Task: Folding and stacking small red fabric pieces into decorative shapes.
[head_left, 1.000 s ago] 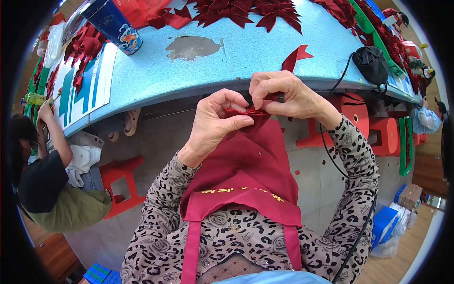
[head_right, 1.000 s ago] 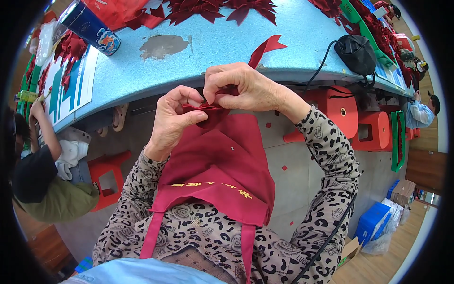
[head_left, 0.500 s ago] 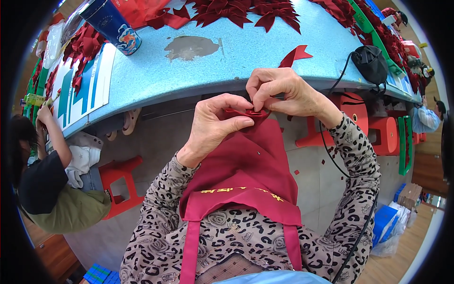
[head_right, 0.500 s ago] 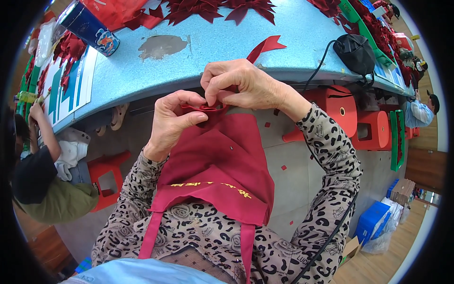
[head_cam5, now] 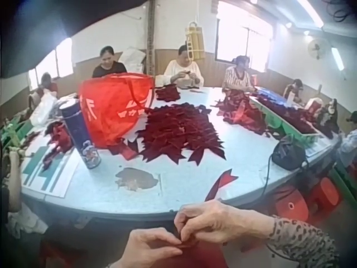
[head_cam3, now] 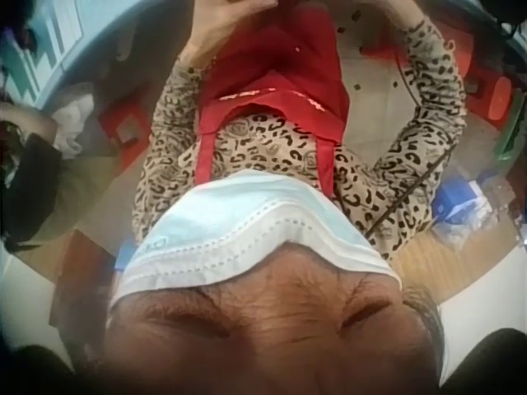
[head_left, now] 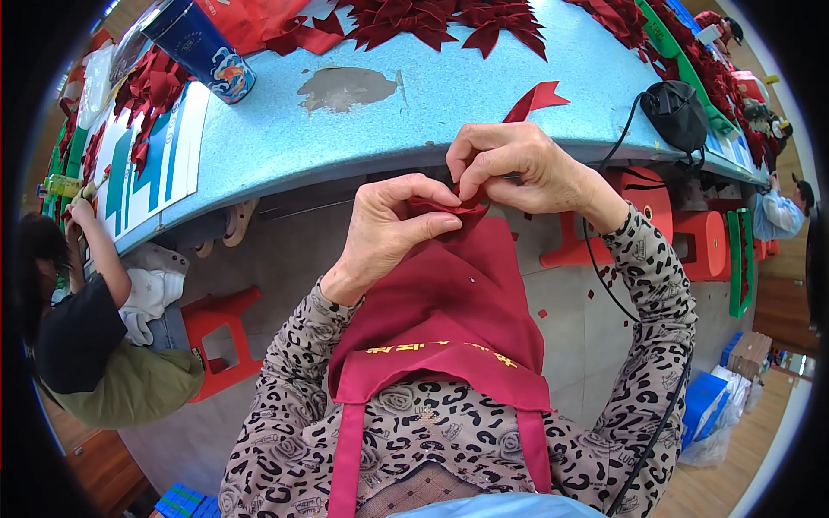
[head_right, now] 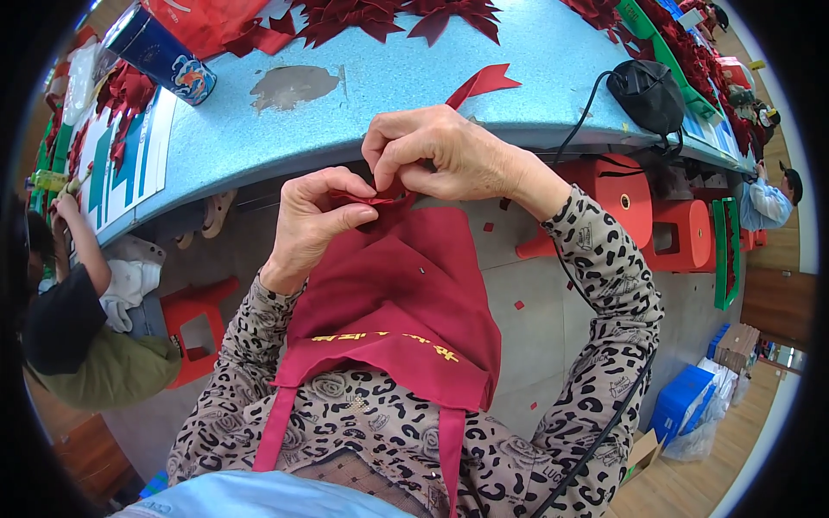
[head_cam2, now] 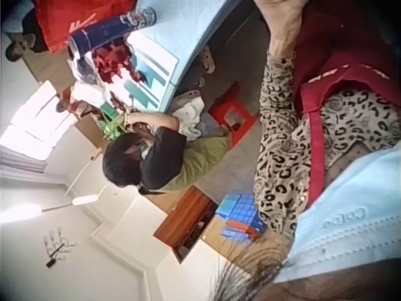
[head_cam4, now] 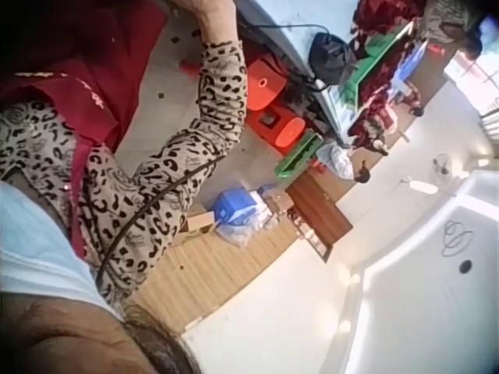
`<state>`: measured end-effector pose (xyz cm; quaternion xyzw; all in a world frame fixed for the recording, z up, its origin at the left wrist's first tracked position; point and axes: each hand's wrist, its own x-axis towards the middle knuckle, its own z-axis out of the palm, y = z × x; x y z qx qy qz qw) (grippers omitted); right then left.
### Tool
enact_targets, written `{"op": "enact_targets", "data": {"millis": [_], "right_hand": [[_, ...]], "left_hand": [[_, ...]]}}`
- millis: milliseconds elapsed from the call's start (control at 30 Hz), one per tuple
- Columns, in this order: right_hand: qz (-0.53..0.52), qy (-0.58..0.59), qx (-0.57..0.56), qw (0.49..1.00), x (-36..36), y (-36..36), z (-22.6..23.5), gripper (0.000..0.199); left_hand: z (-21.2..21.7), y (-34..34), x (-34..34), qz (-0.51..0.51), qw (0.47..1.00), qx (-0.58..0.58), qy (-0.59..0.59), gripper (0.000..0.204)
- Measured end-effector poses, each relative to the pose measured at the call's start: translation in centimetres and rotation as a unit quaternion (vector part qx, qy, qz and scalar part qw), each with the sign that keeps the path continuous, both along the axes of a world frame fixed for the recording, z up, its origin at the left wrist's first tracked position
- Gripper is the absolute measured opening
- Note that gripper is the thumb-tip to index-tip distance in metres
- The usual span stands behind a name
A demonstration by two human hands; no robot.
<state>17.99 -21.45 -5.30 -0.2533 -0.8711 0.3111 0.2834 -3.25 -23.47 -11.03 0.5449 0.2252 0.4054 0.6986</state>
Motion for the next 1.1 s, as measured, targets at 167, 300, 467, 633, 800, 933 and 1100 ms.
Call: {"op": "enact_targets", "data": {"millis": [167, 300, 467, 633, 800, 933, 1100], "right_hand": [[-0.003, -0.032, -0.029, 0.999, 0.8, 0.5, 0.4, 0.011], [0.02, -0.058, -0.027, 0.998, 1.6, 1.2, 0.2, 0.018], [-0.03, -0.058, -0.054, 0.996, 1.8, 1.2, -0.1, 0.018], [-0.005, -0.126, 0.025, 0.992, 2.1, 2.1, -0.6, 0.016], [-0.012, -0.151, 0.119, 0.981, 2.5, 3.4, -1.2, 0.013], [-0.047, -0.195, 0.001, 0.98, 3.0, 4.2, 0.1, 0.011], [-0.062, -0.164, -0.005, 0.985, 4.3, 6.8, 1.6, 0.009]], "left_hand": [[-0.2, 0.3, 0.0, -0.017, 1.0, 0.005, 0.009, 0.015], [-0.4, 0.5, 0.1, -0.02, 1.0, 0.008, 0.011, 0.014], [-0.5, 0.6, -0.1, -0.03, 0.999, -0.002, 0.014, 0.014], [-0.4, 1.0, -0.1, -0.025, 1.0, -0.004, 0.007, 0.014], [-0.3, 1.6, -0.3, 0.002, 1.0, 0.011, 0.012, 0.013], [-0.9, 2.3, -0.2, 0.036, 0.999, -0.025, -0.03, 0.014], [-0.7, 2.7, 0.2, 0.074, 0.994, -0.051, -0.061, 0.015]]}}
